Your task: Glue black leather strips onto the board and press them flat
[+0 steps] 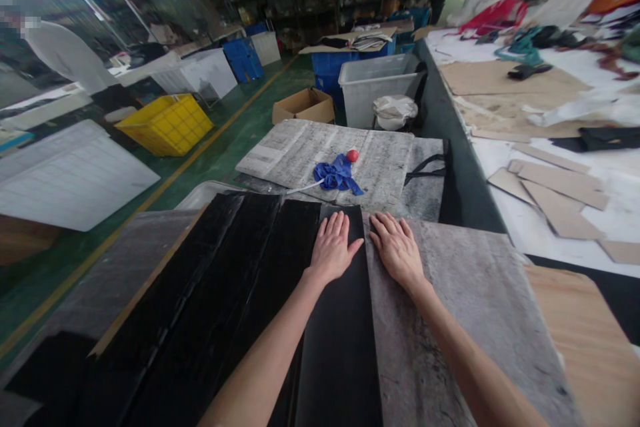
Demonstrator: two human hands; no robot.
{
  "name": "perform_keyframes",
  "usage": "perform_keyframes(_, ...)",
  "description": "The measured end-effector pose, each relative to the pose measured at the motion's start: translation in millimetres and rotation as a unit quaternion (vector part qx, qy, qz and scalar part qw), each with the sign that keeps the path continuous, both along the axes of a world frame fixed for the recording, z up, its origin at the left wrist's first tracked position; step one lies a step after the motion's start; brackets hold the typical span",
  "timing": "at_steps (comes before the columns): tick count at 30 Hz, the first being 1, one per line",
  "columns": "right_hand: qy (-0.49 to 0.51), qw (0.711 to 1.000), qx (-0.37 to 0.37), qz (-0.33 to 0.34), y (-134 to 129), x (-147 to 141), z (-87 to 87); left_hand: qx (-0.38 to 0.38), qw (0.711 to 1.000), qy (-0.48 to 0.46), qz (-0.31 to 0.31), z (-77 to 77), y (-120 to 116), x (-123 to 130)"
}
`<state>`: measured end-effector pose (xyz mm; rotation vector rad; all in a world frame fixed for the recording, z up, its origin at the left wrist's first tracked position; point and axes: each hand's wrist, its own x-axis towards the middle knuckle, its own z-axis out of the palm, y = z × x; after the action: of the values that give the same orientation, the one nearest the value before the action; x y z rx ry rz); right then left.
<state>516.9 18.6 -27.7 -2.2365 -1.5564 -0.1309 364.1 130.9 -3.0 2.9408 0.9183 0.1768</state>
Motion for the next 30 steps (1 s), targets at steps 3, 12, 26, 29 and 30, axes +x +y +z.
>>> perform_keyframes(3,-0.001,1.000,-0.004,-0.001,0.1,-0.4,1.1,-0.001,1.000,0.006,-0.011,-3.8,0.3,2.0)
perform_keyframes(12,0.003,1.000,-0.001,-0.001,0.4,-1.1,2.9,0.003,1.000,0.009,-0.012,-2.1,-0.8,-1.6)
perform_keyframes(26,-0.001,1.000,0.007,0.002,-0.1,-0.1,-1.0,0.008,1.000,0.005,-0.013,0.4,-9.5,-7.6)
perform_keyframes(29,-0.001,1.000,0.005,0.003,-0.3,0.1,0.0,0.008,1.000,0.005,-0.018,2.4,-6.4,-5.9)
perform_keyframes(30,-0.001,1.000,0.003,0.003,-0.4,0.0,0.4,0.006,1.000,0.006,-0.022,2.8,-4.5,-5.2)
